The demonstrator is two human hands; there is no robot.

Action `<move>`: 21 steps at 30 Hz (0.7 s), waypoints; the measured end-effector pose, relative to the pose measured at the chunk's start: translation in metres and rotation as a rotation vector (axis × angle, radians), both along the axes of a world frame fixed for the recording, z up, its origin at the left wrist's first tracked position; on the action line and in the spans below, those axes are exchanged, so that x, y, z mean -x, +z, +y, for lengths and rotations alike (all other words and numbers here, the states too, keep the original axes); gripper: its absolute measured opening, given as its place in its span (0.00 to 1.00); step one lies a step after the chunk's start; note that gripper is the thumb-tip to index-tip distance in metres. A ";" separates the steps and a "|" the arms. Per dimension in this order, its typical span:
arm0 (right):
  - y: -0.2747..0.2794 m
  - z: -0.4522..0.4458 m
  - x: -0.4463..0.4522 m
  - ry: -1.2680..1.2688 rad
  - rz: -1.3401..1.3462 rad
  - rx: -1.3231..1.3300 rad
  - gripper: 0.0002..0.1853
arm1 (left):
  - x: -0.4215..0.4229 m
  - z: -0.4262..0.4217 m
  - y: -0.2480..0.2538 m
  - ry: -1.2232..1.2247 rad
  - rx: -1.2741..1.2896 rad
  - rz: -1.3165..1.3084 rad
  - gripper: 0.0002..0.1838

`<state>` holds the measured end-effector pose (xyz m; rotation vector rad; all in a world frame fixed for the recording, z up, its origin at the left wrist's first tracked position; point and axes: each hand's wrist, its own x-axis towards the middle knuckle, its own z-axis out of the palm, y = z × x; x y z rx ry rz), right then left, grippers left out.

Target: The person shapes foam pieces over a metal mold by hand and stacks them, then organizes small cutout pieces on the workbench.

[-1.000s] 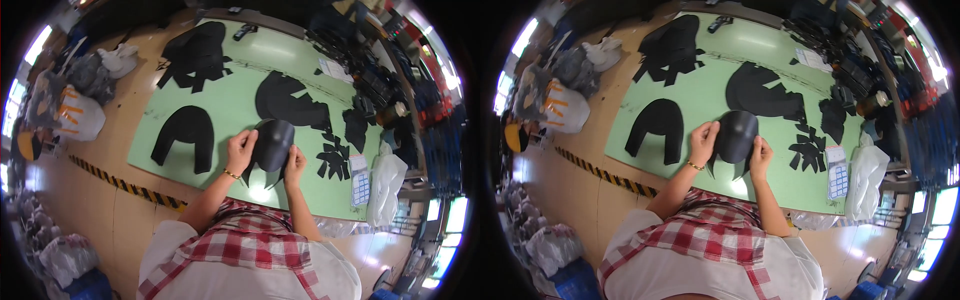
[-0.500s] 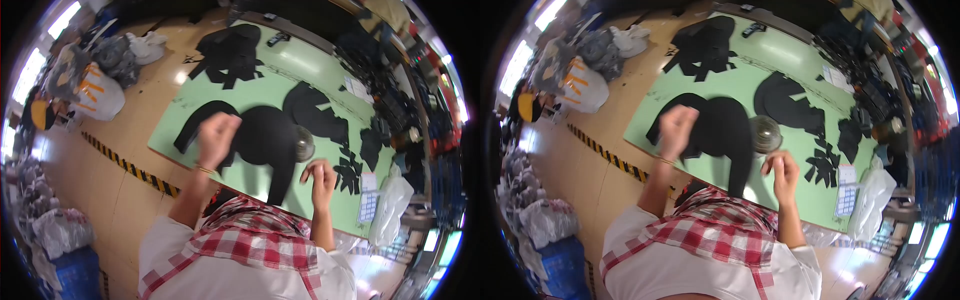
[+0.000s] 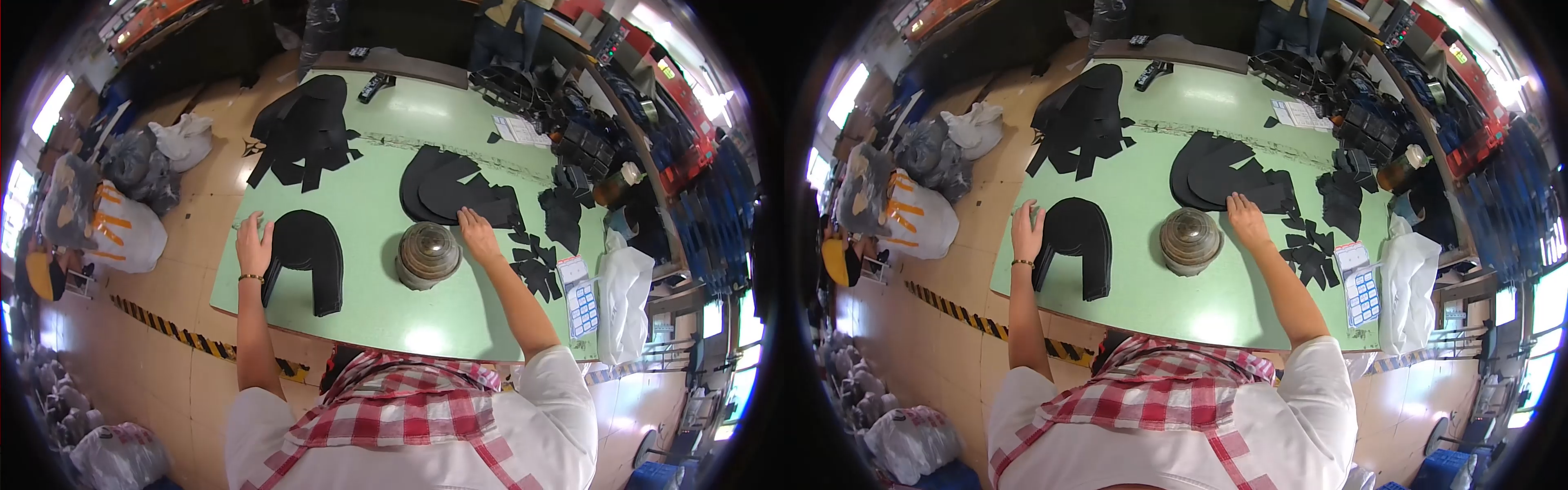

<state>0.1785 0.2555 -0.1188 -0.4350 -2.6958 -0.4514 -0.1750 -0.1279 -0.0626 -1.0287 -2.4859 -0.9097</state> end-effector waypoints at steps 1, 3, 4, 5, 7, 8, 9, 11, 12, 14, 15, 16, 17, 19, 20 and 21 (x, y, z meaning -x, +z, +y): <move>0.000 0.002 -0.002 0.018 0.014 0.041 0.17 | -0.006 0.005 0.005 -0.052 -0.027 -0.013 0.17; 0.009 0.003 -0.001 -0.026 -0.018 0.226 0.15 | -0.022 0.020 0.015 -0.154 -0.080 -0.035 0.18; 0.027 0.000 0.002 -0.090 -0.063 0.371 0.14 | -0.034 0.029 0.022 -0.215 -0.114 -0.076 0.16; 0.044 -0.001 0.005 -0.154 -0.108 0.516 0.14 | -0.047 0.038 0.031 -0.272 -0.126 -0.152 0.16; 0.056 0.007 0.011 0.056 0.173 0.373 0.12 | -0.070 0.057 0.043 -0.392 -0.152 -0.269 0.17; 0.061 0.010 0.012 0.159 0.310 0.298 0.11 | -0.080 0.066 0.047 -0.452 -0.167 -0.310 0.17; 0.088 0.000 0.015 0.167 0.400 0.406 0.11 | -0.091 0.074 0.053 -0.487 -0.180 -0.380 0.19; 0.162 -0.035 0.023 0.084 0.550 0.619 0.11 | -0.103 0.091 0.054 -0.596 -0.279 -0.532 0.24; 0.192 -0.050 0.025 -0.009 0.610 0.721 0.10 | -0.108 0.099 0.052 -0.637 -0.358 -0.603 0.26; 0.231 -0.066 0.025 0.076 0.706 0.943 0.12 | -0.115 0.112 0.058 -0.703 -0.503 -0.929 0.31; 0.241 -0.070 0.026 0.185 0.766 1.128 0.12 | -0.121 0.118 0.065 -0.733 -0.576 -1.090 0.33; 0.250 -0.072 0.025 0.299 0.820 1.312 0.13 | -0.136 0.116 0.094 -0.738 -0.645 -1.308 0.37; 0.256 -0.077 0.021 0.266 0.769 1.530 0.14 | -0.136 0.115 0.097 -0.861 -0.721 -1.496 0.38; 0.252 -0.082 0.017 0.234 0.715 1.576 0.14 | -0.139 0.111 0.109 -1.029 -0.829 -1.770 0.40; 0.247 -0.086 0.016 0.219 0.681 1.607 0.14 | -0.146 0.108 0.120 -1.072 -0.866 -1.855 0.40; 0.241 -0.089 0.014 0.200 0.665 1.628 0.14 | -0.152 0.104 0.126 -1.110 -0.908 -1.937 0.41</move>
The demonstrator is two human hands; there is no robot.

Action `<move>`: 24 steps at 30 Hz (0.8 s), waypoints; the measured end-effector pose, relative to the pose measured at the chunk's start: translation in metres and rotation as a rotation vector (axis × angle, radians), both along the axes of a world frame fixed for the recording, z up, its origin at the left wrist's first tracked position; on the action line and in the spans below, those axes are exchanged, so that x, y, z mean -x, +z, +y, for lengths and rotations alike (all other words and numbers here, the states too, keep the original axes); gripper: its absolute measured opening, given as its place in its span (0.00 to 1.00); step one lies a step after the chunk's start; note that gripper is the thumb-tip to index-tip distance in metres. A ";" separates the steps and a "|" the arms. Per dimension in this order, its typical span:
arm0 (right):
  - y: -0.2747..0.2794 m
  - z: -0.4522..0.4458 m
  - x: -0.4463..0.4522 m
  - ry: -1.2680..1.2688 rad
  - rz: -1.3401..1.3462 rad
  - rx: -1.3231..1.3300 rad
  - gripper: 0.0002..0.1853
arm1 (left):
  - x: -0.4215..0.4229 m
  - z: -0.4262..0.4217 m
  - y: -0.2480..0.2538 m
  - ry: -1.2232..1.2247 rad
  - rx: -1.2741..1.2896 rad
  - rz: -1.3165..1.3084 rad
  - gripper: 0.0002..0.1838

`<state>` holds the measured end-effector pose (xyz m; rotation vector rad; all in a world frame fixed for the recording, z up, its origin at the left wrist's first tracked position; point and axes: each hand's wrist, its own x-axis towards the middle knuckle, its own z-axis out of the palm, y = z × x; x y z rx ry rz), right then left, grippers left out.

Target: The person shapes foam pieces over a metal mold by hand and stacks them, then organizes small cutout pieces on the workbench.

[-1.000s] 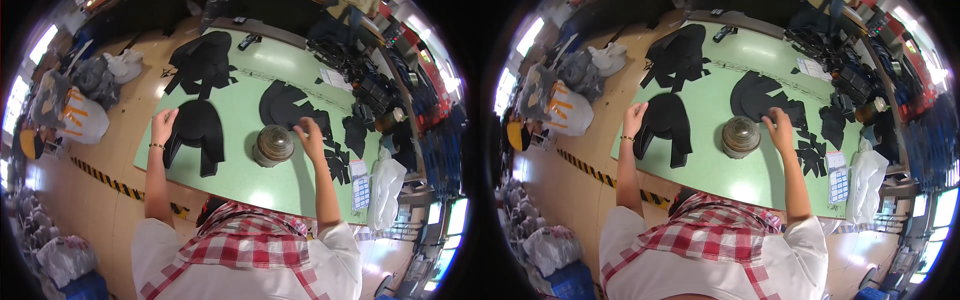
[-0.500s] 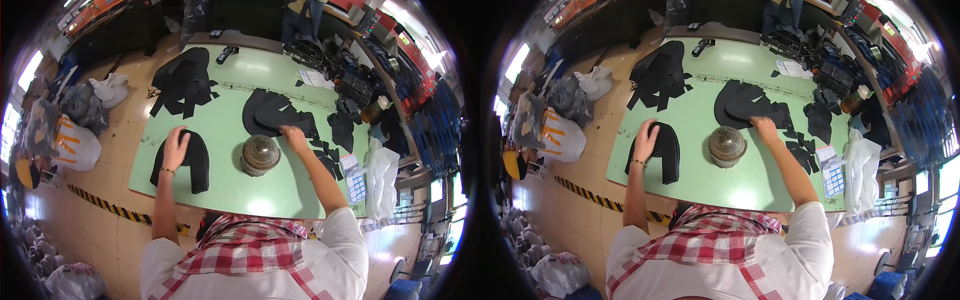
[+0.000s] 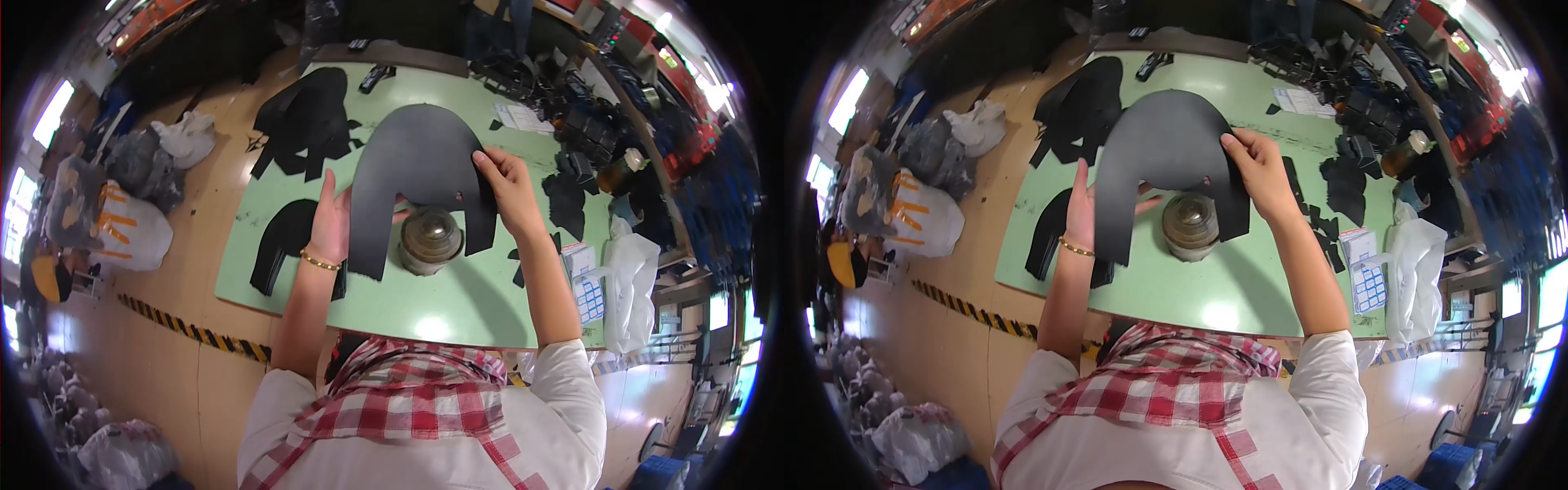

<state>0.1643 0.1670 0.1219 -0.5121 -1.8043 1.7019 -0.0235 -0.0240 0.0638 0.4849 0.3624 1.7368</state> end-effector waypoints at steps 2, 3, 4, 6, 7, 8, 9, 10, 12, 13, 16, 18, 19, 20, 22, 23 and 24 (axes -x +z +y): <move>-0.014 -0.006 -0.001 0.016 -0.041 0.040 0.14 | -0.002 -0.005 0.001 -0.039 -0.022 0.002 0.41; -0.025 -0.009 0.002 -0.014 -0.021 0.012 0.14 | 0.000 -0.006 0.001 -0.063 -0.039 0.007 0.42; -0.040 -0.010 0.004 -0.051 0.001 -0.020 0.14 | 0.001 -0.007 0.000 -0.071 -0.020 0.115 0.39; -0.063 -0.011 0.006 -0.162 -0.008 -0.153 0.15 | -0.011 -0.010 0.006 0.103 0.173 0.464 0.33; -0.065 -0.018 0.006 -0.187 -0.016 -0.238 0.15 | -0.018 -0.010 0.009 0.187 0.268 0.637 0.30; -0.069 -0.023 0.006 -0.238 -0.054 -0.292 0.15 | -0.019 -0.007 -0.003 0.307 0.324 0.767 0.22; -0.074 -0.028 0.008 -0.287 -0.091 -0.345 0.15 | -0.020 -0.003 -0.015 0.432 0.354 0.866 0.21; -0.077 -0.035 0.012 -0.350 -0.076 -0.366 0.16 | -0.023 0.001 -0.025 0.561 0.384 0.964 0.20; -0.079 -0.042 0.013 -0.401 -0.129 -0.367 0.16 | -0.029 0.006 -0.031 0.862 0.456 1.196 0.20; -0.081 -0.043 0.014 -0.426 -0.156 -0.367 0.16 | -0.029 0.007 -0.036 0.895 0.485 1.226 0.20; -0.094 -0.042 0.012 -0.497 -0.180 -0.386 0.23 | -0.035 0.014 -0.049 1.023 0.487 1.211 0.25; -0.105 -0.042 0.011 -0.530 -0.149 -0.355 0.27 | -0.036 0.017 -0.059 1.019 0.536 1.219 0.23; -0.111 -0.041 0.010 -0.541 -0.121 -0.339 0.27 | -0.037 0.018 -0.063 1.016 0.561 1.223 0.22; -0.117 -0.041 0.008 -0.551 -0.092 -0.323 0.27 | -0.040 0.023 -0.068 1.038 0.535 1.181 0.24; -0.128 -0.043 0.004 -0.573 -0.061 -0.280 0.27 | -0.044 0.030 -0.082 1.026 0.554 1.196 0.25; -0.133 -0.044 0.001 -0.583 -0.056 -0.254 0.27 | -0.046 0.033 -0.089 1.019 0.563 1.204 0.25; -0.138 -0.045 -0.001 -0.594 -0.053 -0.229 0.27 | -0.050 0.036 -0.091 1.036 0.548 1.185 0.27</move>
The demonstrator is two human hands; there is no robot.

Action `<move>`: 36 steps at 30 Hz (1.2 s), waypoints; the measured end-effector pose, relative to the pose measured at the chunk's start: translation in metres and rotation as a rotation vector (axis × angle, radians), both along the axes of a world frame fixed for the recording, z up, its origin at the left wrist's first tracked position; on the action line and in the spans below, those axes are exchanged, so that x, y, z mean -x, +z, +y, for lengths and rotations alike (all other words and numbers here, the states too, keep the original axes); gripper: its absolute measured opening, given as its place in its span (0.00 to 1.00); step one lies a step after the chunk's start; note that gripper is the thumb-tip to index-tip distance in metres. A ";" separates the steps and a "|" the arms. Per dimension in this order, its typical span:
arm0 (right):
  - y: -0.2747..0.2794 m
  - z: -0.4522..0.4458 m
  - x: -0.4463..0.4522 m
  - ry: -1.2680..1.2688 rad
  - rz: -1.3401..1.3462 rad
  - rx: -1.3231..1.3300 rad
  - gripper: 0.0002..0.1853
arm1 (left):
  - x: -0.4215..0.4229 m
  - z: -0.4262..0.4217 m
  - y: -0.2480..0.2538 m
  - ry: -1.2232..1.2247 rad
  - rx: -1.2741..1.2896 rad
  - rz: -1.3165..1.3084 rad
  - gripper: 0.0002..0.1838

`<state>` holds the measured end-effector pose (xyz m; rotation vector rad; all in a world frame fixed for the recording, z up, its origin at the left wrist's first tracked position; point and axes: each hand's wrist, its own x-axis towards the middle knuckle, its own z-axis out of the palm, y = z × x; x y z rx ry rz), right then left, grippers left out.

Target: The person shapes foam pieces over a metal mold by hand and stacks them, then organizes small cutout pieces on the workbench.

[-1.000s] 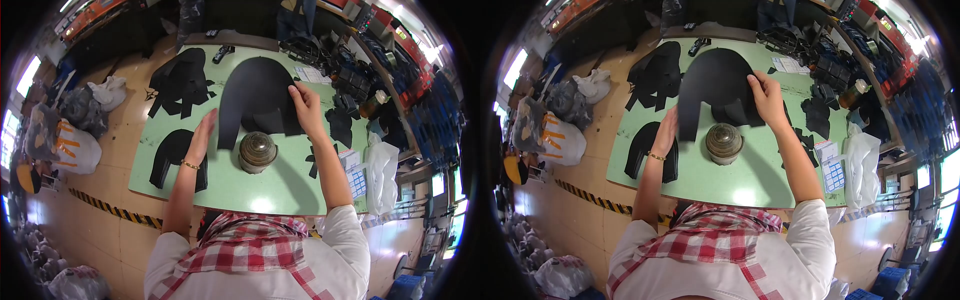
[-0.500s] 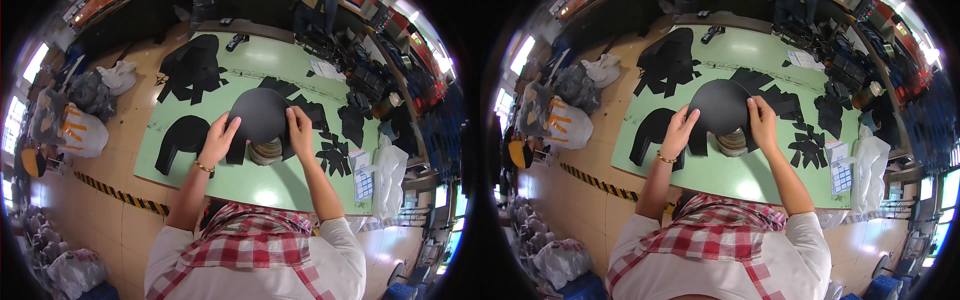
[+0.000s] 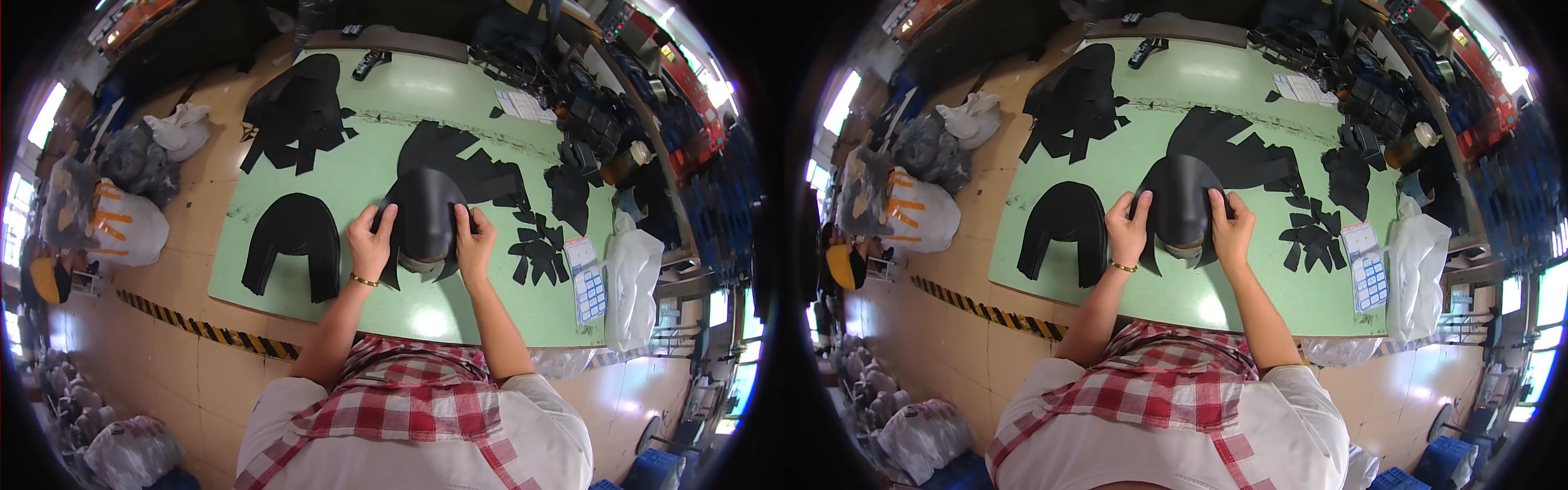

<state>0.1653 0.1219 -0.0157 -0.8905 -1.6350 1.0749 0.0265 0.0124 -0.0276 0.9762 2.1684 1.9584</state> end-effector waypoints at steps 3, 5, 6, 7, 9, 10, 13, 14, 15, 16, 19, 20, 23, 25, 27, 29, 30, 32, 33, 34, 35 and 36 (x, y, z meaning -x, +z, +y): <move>-0.009 -0.004 -0.008 -0.015 -0.032 0.021 0.26 | -0.006 0.001 -0.006 -0.014 0.014 -0.026 0.27; -0.011 -0.011 -0.012 0.002 0.023 0.051 0.26 | -0.010 -0.001 -0.008 -0.051 0.023 -0.068 0.27; -0.011 -0.015 -0.014 0.013 0.051 0.066 0.26 | -0.012 -0.003 -0.008 -0.066 0.027 -0.089 0.27; -0.016 -0.017 -0.017 0.026 0.061 0.078 0.26 | -0.014 -0.003 -0.012 -0.081 0.002 -0.115 0.26; -0.027 -0.019 -0.022 0.050 0.088 0.097 0.25 | -0.017 -0.003 -0.019 -0.114 -0.054 -0.160 0.25; -0.028 -0.022 -0.024 0.063 0.094 0.133 0.25 | -0.017 -0.005 -0.021 -0.128 -0.042 -0.185 0.25; -0.030 -0.029 -0.032 0.095 0.102 0.214 0.24 | -0.024 -0.013 -0.018 -0.163 -0.014 -0.242 0.25; -0.037 -0.029 -0.035 0.102 0.096 0.230 0.24 | -0.027 -0.016 -0.016 -0.167 -0.005 -0.253 0.25; -0.039 -0.029 -0.036 0.111 0.089 0.246 0.23 | -0.028 -0.019 -0.014 -0.169 0.005 -0.264 0.25; -0.040 -0.027 -0.037 0.133 0.103 0.257 0.23 | -0.027 -0.021 -0.016 -0.189 0.005 -0.291 0.24; -0.024 -0.030 -0.043 0.199 0.091 0.287 0.23 | -0.025 -0.031 -0.001 -0.169 0.066 -0.165 0.23; -0.003 -0.035 -0.049 0.224 0.055 0.290 0.22 | -0.024 -0.040 0.010 -0.137 0.061 -0.150 0.22; 0.019 -0.025 -0.059 0.350 0.012 0.198 0.18 | 0.013 -0.071 0.056 0.025 -0.003 0.040 0.21; 0.047 -0.009 -0.053 0.364 0.000 0.085 0.16 | 0.065 -0.098 0.067 0.071 -0.032 0.008 0.21; 0.043 0.036 -0.040 0.319 -0.142 -0.061 0.15 | 0.122 -0.118 0.057 0.064 0.039 -0.024 0.23; 0.016 0.082 -0.032 0.292 -0.379 -0.313 0.13 | 0.180 -0.138 0.009 0.113 0.317 0.086 0.24; -0.005 0.102 -0.028 0.265 -0.447 -0.472 0.17 | 0.205 -0.148 -0.024 0.148 0.447 0.213 0.24; -0.040 0.133 -0.024 0.306 -0.635 -0.543 0.32 | 0.217 -0.154 -0.054 0.240 0.648 0.399 0.21; -0.043 0.136 -0.022 0.307 -0.704 -0.591 0.31 | 0.212 -0.159 -0.061 0.294 0.723 0.454 0.19; -0.045 0.136 -0.022 0.306 -0.775 -0.636 0.31 | 0.203 -0.160 -0.049 0.341 0.861 0.576 0.19; -0.049 0.137 -0.022 0.303 -0.847 -0.675 0.31 | 0.198 -0.156 -0.043 0.374 0.796 0.580 0.19; -0.054 0.142 -0.023 0.349 -0.819 -0.662 0.26 | 0.192 -0.154 -0.040 0.404 0.734 0.579 0.19</move>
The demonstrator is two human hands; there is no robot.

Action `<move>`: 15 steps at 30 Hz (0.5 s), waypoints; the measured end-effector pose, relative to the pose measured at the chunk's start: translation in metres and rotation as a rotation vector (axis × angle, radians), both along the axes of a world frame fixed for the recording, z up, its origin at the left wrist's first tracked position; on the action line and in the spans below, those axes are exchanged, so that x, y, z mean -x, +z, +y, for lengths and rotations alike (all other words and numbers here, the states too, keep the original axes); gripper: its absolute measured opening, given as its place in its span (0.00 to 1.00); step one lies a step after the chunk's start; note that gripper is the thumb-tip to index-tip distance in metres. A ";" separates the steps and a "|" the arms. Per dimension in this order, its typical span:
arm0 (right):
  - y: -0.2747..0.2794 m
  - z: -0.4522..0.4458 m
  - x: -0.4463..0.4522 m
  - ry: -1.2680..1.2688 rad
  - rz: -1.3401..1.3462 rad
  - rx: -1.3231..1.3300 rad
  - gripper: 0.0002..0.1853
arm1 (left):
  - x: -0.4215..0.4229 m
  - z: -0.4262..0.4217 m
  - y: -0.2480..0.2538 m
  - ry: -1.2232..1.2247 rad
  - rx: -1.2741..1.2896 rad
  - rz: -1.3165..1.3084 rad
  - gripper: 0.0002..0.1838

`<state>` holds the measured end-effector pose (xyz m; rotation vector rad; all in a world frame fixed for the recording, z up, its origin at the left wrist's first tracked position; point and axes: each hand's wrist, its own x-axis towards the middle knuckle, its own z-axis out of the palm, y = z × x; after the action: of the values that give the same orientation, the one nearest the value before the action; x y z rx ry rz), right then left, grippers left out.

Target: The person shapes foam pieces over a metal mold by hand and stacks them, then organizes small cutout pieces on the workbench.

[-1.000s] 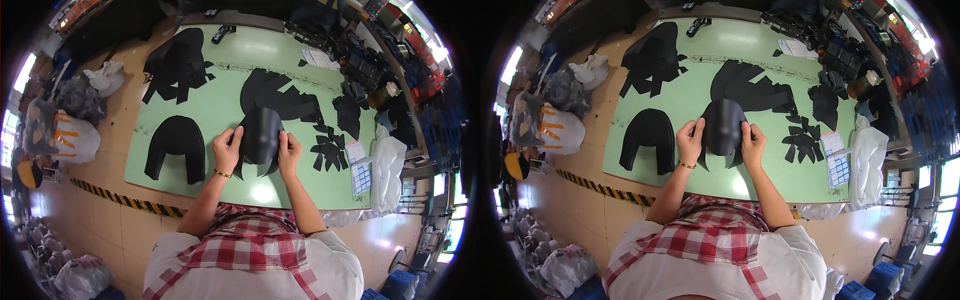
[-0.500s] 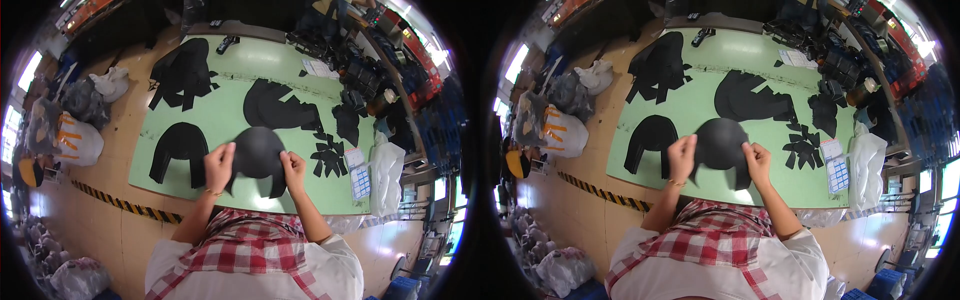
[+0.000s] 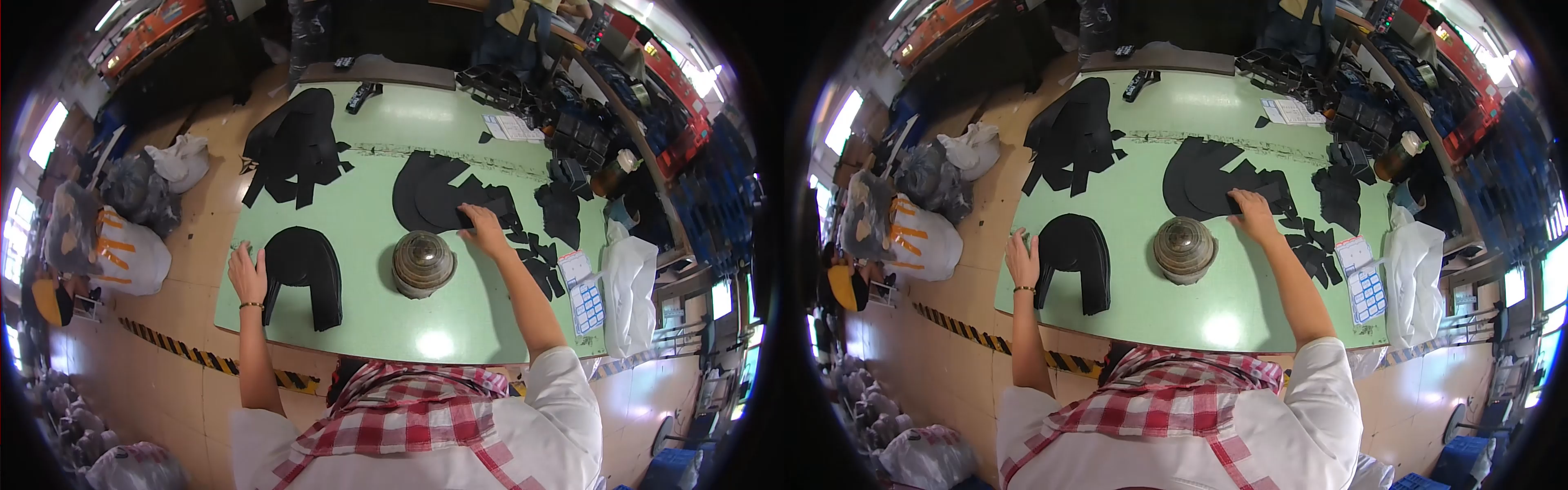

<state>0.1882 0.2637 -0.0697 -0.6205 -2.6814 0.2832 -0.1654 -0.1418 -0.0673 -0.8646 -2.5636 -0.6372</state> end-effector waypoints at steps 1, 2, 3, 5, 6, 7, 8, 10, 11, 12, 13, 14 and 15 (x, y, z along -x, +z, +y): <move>-0.008 0.006 -0.001 0.028 0.024 -0.003 0.24 | -0.006 0.002 0.002 0.008 -0.063 0.015 0.20; -0.015 0.013 -0.002 0.058 0.046 -0.006 0.22 | -0.011 0.006 0.004 -0.042 -0.122 0.003 0.20; -0.017 0.018 -0.001 0.088 0.069 -0.011 0.20 | -0.015 0.013 0.007 -0.090 -0.183 -0.008 0.20; 0.003 0.019 0.004 -0.016 -0.025 0.065 0.17 | -0.031 0.033 0.019 -0.192 -0.335 -0.033 0.17; 0.020 0.015 0.008 -0.068 -0.069 0.102 0.16 | -0.041 0.045 0.024 -0.241 -0.398 -0.138 0.17; 0.037 0.008 0.014 -0.059 0.072 0.082 0.15 | -0.052 0.056 0.029 -0.291 -0.462 -0.241 0.16; 0.057 -0.001 0.021 -0.049 0.213 0.062 0.14 | -0.061 0.067 0.035 -0.353 -0.493 -0.313 0.15; 0.093 -0.014 0.031 -0.054 0.398 0.129 0.13 | -0.081 0.087 0.044 -0.491 -0.570 -0.396 0.15; 0.110 -0.018 0.035 -0.071 0.441 0.216 0.13 | -0.091 0.094 0.052 -0.528 -0.604 -0.473 0.16; 0.126 -0.025 0.036 -0.091 0.484 0.305 0.13 | -0.093 0.102 0.050 -0.586 -0.656 -0.585 0.19; 0.148 -0.037 0.034 -0.007 0.548 0.542 0.13 | -0.095 0.109 0.049 -0.644 -0.708 -0.695 0.23; 0.172 -0.050 0.034 0.083 0.610 0.779 0.14 | -0.102 0.115 0.055 -0.695 -0.795 -0.889 0.28; 0.185 -0.056 0.034 0.177 0.668 1.015 0.14 | -0.108 0.121 0.062 -0.742 -0.880 -1.083 0.33</move>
<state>0.1546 0.2073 0.1149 -0.4119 -1.7989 1.6162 -0.0570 -0.0209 -0.0051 -1.2893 -2.0469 -2.7814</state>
